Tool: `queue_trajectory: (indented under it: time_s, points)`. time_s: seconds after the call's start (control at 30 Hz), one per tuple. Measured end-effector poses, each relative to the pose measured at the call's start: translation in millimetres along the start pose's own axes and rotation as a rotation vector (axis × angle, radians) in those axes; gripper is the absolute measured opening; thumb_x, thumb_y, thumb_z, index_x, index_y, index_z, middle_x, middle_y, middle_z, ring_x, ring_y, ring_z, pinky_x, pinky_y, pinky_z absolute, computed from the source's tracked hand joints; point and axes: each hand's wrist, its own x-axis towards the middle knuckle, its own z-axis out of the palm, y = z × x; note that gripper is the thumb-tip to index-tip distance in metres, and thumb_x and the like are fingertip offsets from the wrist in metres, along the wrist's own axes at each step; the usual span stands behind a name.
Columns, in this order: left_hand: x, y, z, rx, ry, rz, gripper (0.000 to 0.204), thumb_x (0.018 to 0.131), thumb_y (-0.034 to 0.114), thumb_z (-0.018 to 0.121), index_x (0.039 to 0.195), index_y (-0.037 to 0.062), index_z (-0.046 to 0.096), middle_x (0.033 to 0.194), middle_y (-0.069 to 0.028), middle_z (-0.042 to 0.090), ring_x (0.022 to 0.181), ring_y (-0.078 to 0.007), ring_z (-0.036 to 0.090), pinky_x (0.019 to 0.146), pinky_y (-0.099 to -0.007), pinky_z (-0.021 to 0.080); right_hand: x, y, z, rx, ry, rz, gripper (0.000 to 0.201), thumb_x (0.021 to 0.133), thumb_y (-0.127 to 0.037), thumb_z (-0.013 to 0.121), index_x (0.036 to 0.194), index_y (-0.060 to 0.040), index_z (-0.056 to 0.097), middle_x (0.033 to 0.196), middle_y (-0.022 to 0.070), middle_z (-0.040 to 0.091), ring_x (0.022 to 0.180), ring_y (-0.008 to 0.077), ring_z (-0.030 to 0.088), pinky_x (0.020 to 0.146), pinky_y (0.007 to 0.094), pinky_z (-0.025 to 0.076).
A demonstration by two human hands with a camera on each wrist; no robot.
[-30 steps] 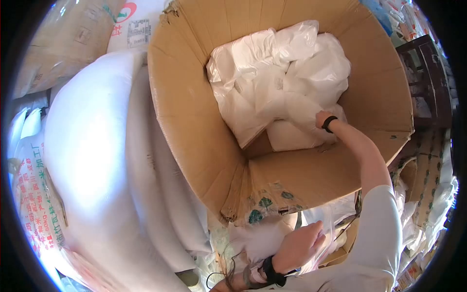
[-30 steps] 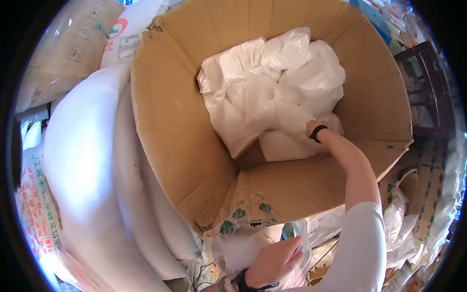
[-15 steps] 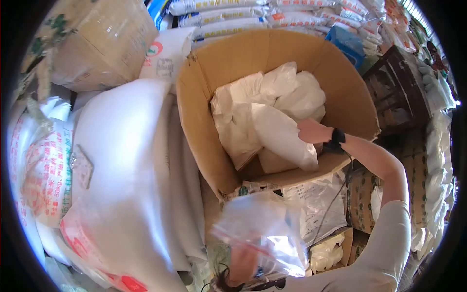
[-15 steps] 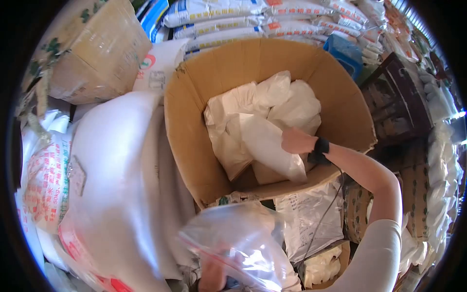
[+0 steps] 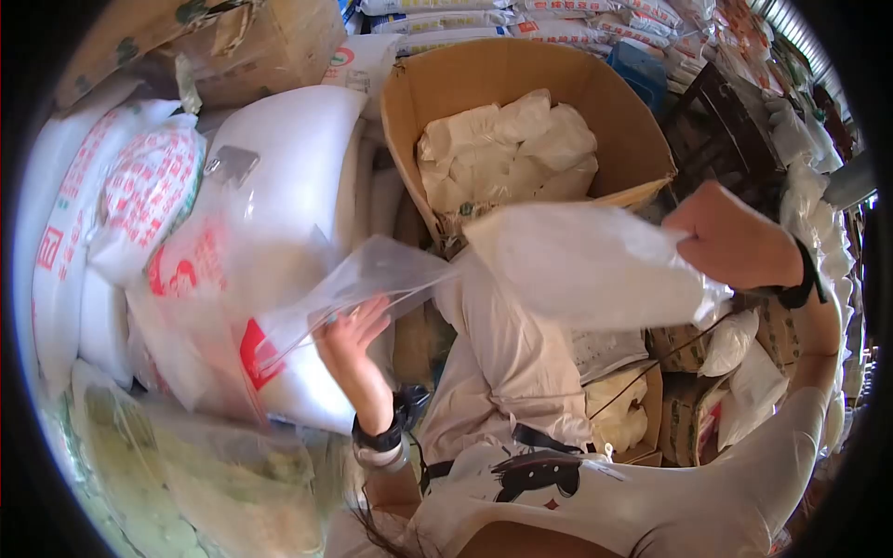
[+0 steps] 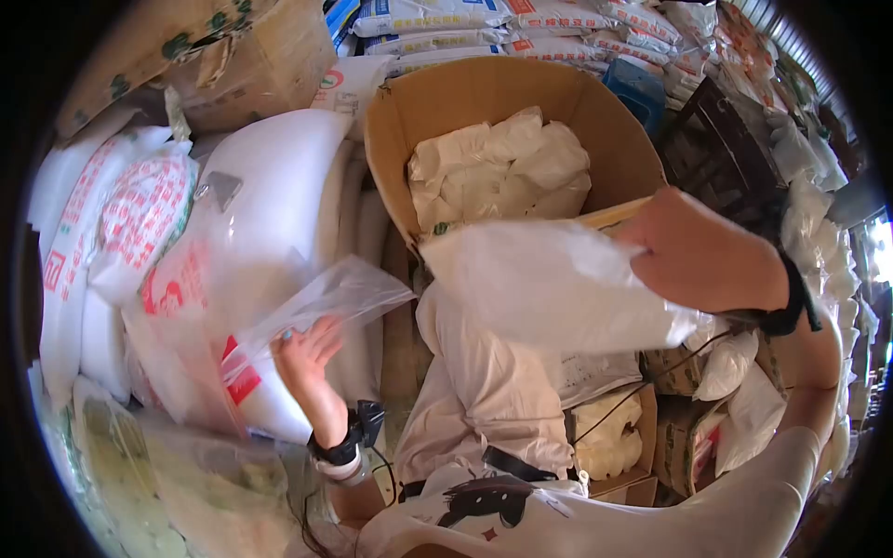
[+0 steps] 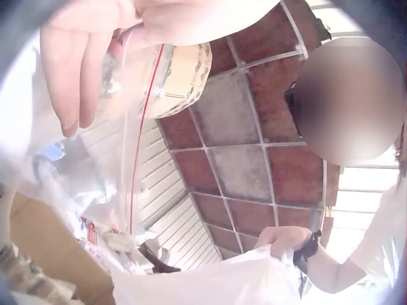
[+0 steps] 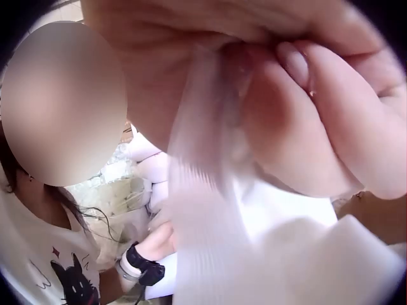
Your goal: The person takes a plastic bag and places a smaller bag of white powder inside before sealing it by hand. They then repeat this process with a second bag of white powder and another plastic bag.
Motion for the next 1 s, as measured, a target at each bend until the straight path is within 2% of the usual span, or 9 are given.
queue_trajectory:
  time_s: [0.23, 0.33, 0.5, 0.57, 0.63, 0.67, 0.8, 0.9, 1.0]
  points:
    - [-41, -133, -23, 0.200, -0.363, -0.129, 0.037, 0.101, 0.032, 0.041, 0.118, -0.0003, 0.047, 0.114, -0.0210, 0.064, 0.101, -0.0256, 0.067, 0.079, -0.0327, 0.053, -14, 15, 155, 0.062, -0.156, -0.550, 0.016, 0.069, -0.007, 0.052, 0.075, 0.0025, 0.063, 0.076, 0.0238, 0.060, 0.072, 0.0427, 0.057, 0.067, 0.0471, 0.048]
    - [-64, -141, 0, 0.211, -0.495, -0.275, 0.033, 0.101, 0.030, 0.041, 0.117, 0.0019, 0.049, 0.113, -0.0147, 0.065, 0.098, -0.0216, 0.067, 0.079, -0.0284, 0.050, 17, -10, 192, 0.040, -0.345, -0.620, 0.019, 0.068, -0.006, 0.052, 0.078, 0.0038, 0.064, 0.076, 0.0243, 0.061, 0.073, 0.0427, 0.059, 0.069, 0.0467, 0.050]
    - [-83, -101, 33, 0.091, -0.413, -0.425, 0.029, 0.100, 0.023, 0.046, 0.111, -0.0025, 0.055, 0.102, -0.0148, 0.066, 0.092, -0.0217, 0.065, 0.083, -0.0317, 0.049, 44, -45, 210, 0.090, -0.220, -0.723, 0.016, 0.066, -0.006, 0.055, 0.070, 0.0087, 0.061, 0.069, 0.0259, 0.059, 0.069, 0.0410, 0.060, 0.064, 0.0452, 0.049]
    - [-69, -155, 2, 0.350, -0.609, 0.014, 0.026, 0.098, 0.020, 0.050, 0.111, -0.0012, 0.056, 0.108, -0.0146, 0.063, 0.095, -0.0243, 0.062, 0.081, -0.0351, 0.047, 61, -51, 225, 0.054, -0.187, -0.743, 0.015, 0.065, -0.004, 0.056, 0.069, 0.0097, 0.061, 0.066, 0.0259, 0.059, 0.067, 0.0400, 0.061, 0.065, 0.0446, 0.049]
    - [-60, -161, -5, 0.177, -0.645, -0.179, 0.025, 0.097, 0.019, 0.050, 0.111, -0.0004, 0.057, 0.111, -0.0155, 0.061, 0.097, -0.0251, 0.060, 0.083, -0.0363, 0.046, 74, -50, 236, 0.081, -0.151, -0.746, 0.014, 0.065, -0.003, 0.058, 0.068, 0.0101, 0.061, 0.062, 0.0253, 0.058, 0.064, 0.0393, 0.061, 0.066, 0.0439, 0.049]
    - [-58, -163, -8, 0.206, -0.749, -0.144, 0.033, 0.097, 0.020, 0.052, 0.124, 0.0003, 0.053, 0.118, -0.0039, 0.057, 0.106, -0.0127, 0.054, 0.090, -0.0267, 0.043, 76, -48, 238, -0.017, -0.086, -0.783, 0.014, 0.070, -0.003, 0.059, 0.077, 0.0084, 0.063, 0.079, 0.0267, 0.061, 0.071, 0.0386, 0.061, 0.068, 0.0423, 0.050]
    - [-54, -157, -1, 0.314, -0.748, -0.253, 0.034, 0.097, 0.016, 0.050, 0.126, -0.0013, 0.052, 0.122, -0.0086, 0.057, 0.113, -0.0173, 0.052, 0.098, -0.0291, 0.039, 62, -30, 218, 0.127, -0.078, -0.649, 0.028, 0.081, -0.007, 0.059, 0.108, -0.0026, 0.058, 0.113, 0.0172, 0.051, 0.109, 0.0350, 0.051, 0.092, 0.0436, 0.044]
    - [-49, -171, -3, 0.455, -0.770, 0.041, 0.028, 0.097, 0.015, 0.048, 0.121, 0.0011, 0.056, 0.110, -0.0132, 0.062, 0.105, -0.0234, 0.058, 0.095, -0.0318, 0.042, 49, -10, 216, 0.209, 0.288, -0.540, 0.038, 0.084, -0.012, 0.062, 0.122, -0.0065, 0.054, 0.117, 0.0165, 0.051, 0.111, 0.0352, 0.050, 0.096, 0.0444, 0.042]
    - [-47, -165, -1, 0.429, -0.745, 0.012, 0.030, 0.092, 0.006, 0.054, 0.121, 0.0017, 0.056, 0.111, -0.0123, 0.059, 0.102, -0.0271, 0.059, 0.092, -0.0330, 0.046, 51, 12, 224, 0.207, 0.472, -0.257, 0.048, 0.086, -0.017, 0.064, 0.131, -0.0081, 0.049, 0.119, 0.0156, 0.051, 0.114, 0.0351, 0.047, 0.099, 0.0439, 0.040]
